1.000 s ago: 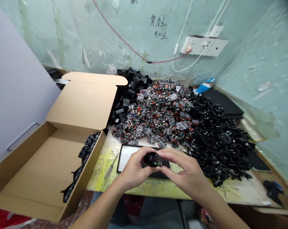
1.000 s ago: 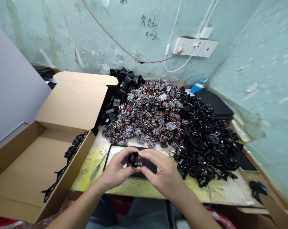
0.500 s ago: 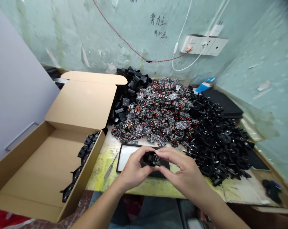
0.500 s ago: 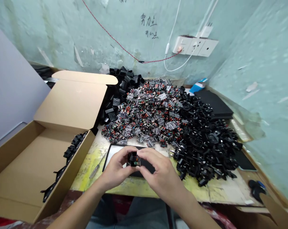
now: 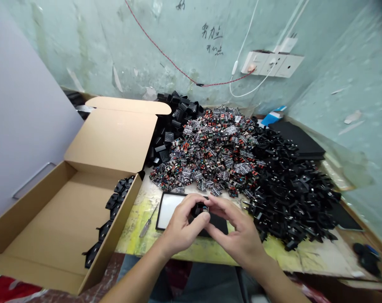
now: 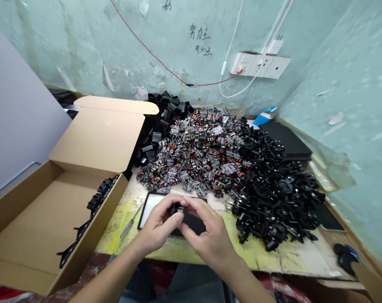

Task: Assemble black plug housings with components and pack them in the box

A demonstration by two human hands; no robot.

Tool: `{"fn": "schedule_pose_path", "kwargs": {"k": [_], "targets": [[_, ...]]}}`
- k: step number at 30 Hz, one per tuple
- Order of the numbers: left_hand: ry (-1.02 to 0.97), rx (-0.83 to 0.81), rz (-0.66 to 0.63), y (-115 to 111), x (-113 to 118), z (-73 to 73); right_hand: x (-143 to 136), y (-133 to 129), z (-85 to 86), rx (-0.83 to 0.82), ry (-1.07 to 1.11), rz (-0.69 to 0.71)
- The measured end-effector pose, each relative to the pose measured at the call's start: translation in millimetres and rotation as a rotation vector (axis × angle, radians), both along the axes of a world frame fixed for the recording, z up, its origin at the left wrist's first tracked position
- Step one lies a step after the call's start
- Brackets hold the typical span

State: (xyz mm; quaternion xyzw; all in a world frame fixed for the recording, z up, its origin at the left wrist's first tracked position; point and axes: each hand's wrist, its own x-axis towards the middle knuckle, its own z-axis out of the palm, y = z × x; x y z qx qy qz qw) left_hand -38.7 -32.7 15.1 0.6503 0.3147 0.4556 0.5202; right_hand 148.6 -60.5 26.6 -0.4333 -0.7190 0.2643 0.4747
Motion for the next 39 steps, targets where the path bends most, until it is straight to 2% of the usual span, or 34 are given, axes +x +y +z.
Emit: {"fn": "schedule_pose_path", "kwargs": {"k": [2,12,19,22,27,30,33,36,39], "targets": [[0.024,0.007,0.03,0,3,1.5,-1,0,-2.3,0.031,-0.016,0.0],[0.085,-0.03,-0.001,0,3,6.8,-4,3,-7.6,0.147,-0.029,-0.05],[0.052,-0.141,-0.024,2,2,4.0,-7,3,-16.6,0.003,0.082,-0.055],[0.059,-0.154,0.048,3,5,0.1,-9,5,-19.0,-0.004,0.102,-0.076],[0.021,-0.319,0.177,11,9,-8.9,-8,10,-21.6,-0.025,0.089,-0.065],[-0.006,-0.376,0.213,20,3,-13.0,18,6,-25.5,-0.027,0.043,-0.159],[-0.019,-0.391,0.219,28,-5,-15.2,66,-11,-29.4,-0.056,-0.086,-0.263],[-0.095,-0.469,0.177,33,-6,-15.1,119,-32,-36.0,-0.142,-0.416,-0.235],[-0.258,-0.599,0.089,33,4,-13.6,153,-44,-48.8,-0.158,-0.656,-0.203]]}}
